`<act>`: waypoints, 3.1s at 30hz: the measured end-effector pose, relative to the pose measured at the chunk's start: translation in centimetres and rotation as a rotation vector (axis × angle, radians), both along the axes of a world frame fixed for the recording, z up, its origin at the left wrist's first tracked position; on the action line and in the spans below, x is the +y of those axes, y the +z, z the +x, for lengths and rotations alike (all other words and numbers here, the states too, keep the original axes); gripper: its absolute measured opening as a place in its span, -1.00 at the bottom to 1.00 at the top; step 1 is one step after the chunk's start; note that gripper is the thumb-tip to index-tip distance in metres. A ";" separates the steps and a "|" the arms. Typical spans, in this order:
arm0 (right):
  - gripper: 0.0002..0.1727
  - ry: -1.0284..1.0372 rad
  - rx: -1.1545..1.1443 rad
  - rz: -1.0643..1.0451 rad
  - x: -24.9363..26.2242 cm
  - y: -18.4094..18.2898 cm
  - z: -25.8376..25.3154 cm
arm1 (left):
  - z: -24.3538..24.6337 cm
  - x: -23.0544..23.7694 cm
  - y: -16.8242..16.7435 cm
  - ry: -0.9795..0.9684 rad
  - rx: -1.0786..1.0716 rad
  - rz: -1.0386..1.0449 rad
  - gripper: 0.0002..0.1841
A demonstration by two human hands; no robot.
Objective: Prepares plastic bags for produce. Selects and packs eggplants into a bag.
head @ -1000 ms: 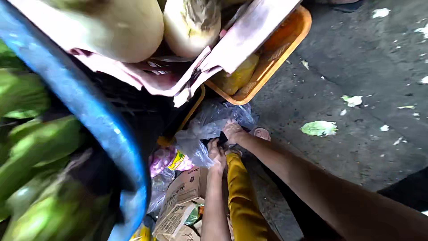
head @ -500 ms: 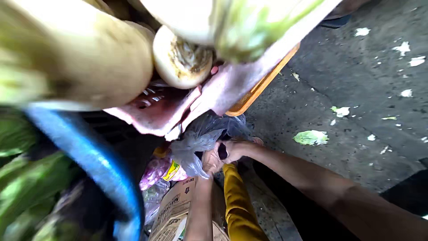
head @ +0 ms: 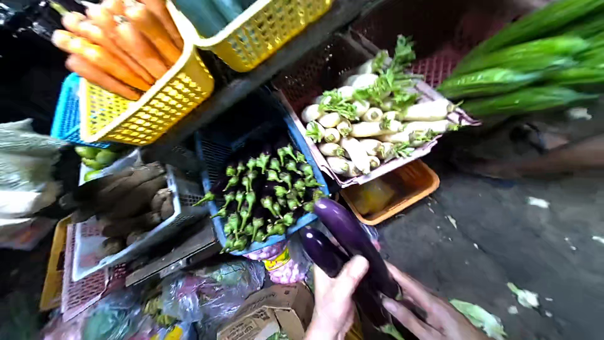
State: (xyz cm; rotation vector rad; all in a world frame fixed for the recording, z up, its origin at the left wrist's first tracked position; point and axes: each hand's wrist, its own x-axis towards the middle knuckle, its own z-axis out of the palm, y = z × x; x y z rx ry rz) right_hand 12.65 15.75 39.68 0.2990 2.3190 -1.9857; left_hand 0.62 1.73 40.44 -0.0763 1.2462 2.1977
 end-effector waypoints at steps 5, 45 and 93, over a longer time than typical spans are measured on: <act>-0.46 0.006 0.199 0.132 -2.7 4.9 -8.5 | -5.5 -5.2 5.7 0.176 -0.050 0.023 -0.54; -0.09 0.476 0.017 -0.203 -16.7 7.3 -26.6 | -19.0 -15.6 3.9 0.519 0.096 -0.090 -0.43; -0.58 0.394 -0.846 0.144 -0.8 -36.2 -7.2 | -0.4 -3.5 -31.5 -1.251 0.262 -1.066 -0.60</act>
